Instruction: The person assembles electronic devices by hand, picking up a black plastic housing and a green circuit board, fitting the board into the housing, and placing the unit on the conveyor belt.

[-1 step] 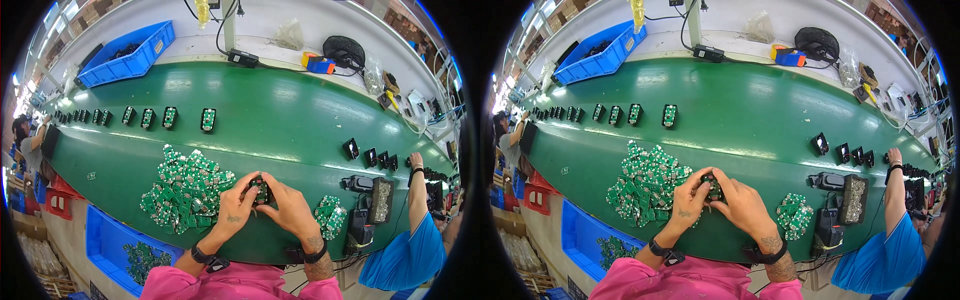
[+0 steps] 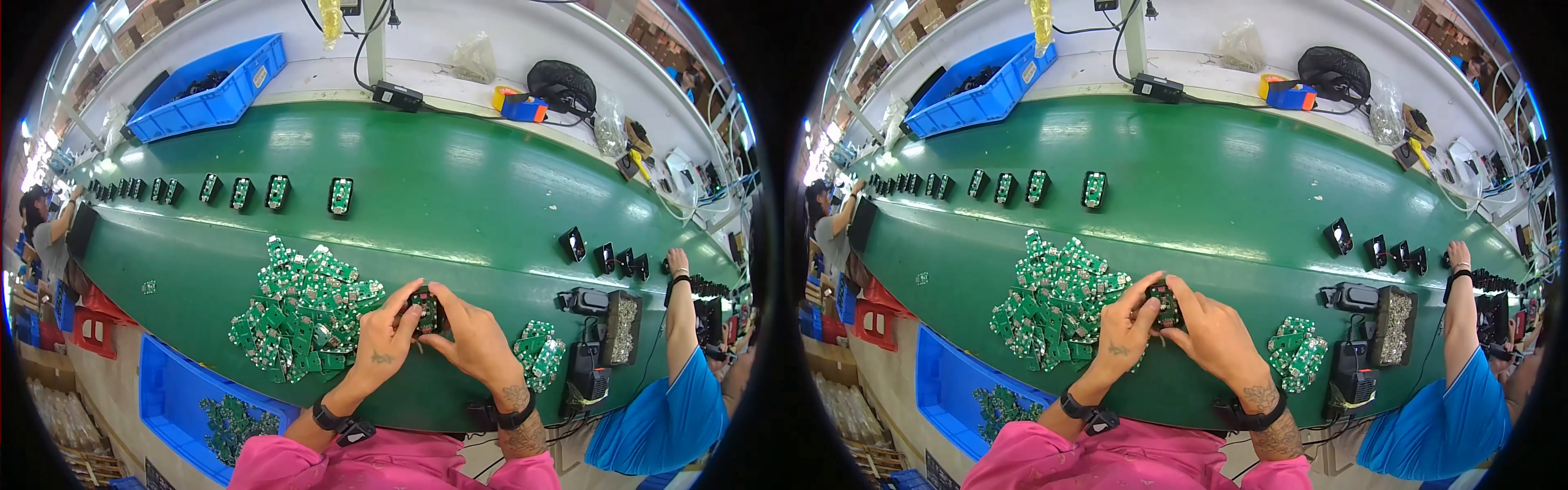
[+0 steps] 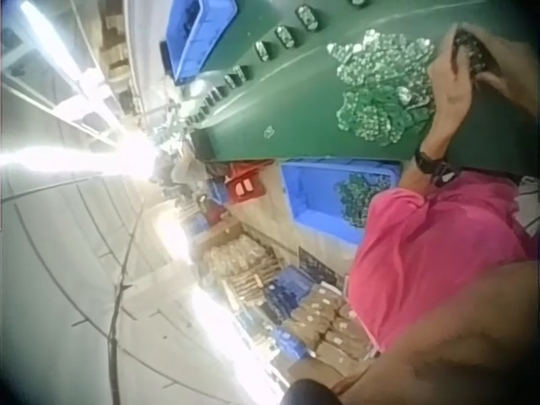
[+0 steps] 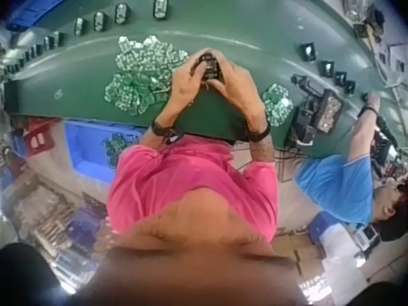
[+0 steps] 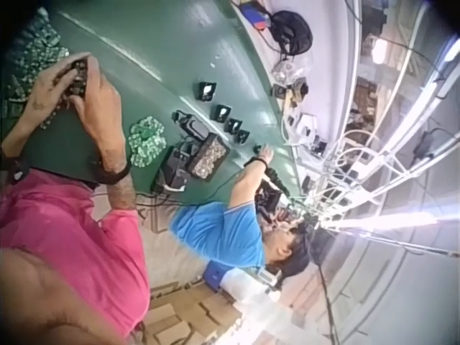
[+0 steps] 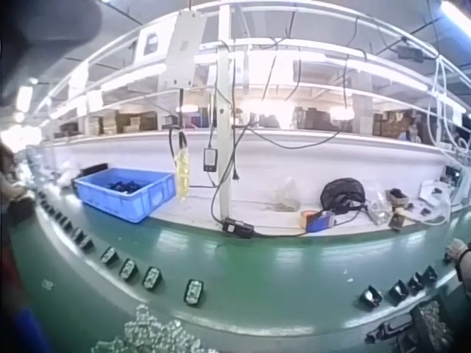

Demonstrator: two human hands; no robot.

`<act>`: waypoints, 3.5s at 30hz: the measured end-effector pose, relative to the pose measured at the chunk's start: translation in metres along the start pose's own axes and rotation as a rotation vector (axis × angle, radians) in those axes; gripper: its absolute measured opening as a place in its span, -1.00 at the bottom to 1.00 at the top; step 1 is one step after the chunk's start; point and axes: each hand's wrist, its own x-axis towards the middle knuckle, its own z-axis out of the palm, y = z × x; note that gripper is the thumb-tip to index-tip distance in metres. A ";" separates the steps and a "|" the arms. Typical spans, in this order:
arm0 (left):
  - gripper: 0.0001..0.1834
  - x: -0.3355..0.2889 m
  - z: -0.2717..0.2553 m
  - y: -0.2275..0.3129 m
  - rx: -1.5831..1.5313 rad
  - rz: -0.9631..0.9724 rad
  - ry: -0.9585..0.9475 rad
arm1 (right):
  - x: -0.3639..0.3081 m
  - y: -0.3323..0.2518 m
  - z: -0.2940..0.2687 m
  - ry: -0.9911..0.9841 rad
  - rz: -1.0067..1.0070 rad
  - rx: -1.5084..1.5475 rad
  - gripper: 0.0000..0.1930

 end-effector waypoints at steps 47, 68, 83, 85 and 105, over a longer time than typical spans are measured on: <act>-0.33 -0.041 0.018 0.009 0.209 0.353 -0.139 | -0.049 -0.049 -0.011 0.080 0.328 0.093 -0.52; -0.93 -0.040 0.019 0.013 -0.167 -0.125 -0.244 | -0.150 0.026 -0.050 0.444 0.890 -0.340 -0.42; -0.93 -0.041 0.011 0.000 0.134 0.033 -0.162 | -0.138 0.004 -0.063 0.738 1.001 0.439 -0.62; -0.92 -0.036 0.018 0.006 0.087 0.188 -0.200 | -0.119 -0.024 -0.057 0.837 0.900 0.665 -0.64; -0.27 -0.045 0.015 0.000 -0.301 -0.097 -0.263 | -0.073 -0.049 0.014 0.365 0.724 0.628 -0.65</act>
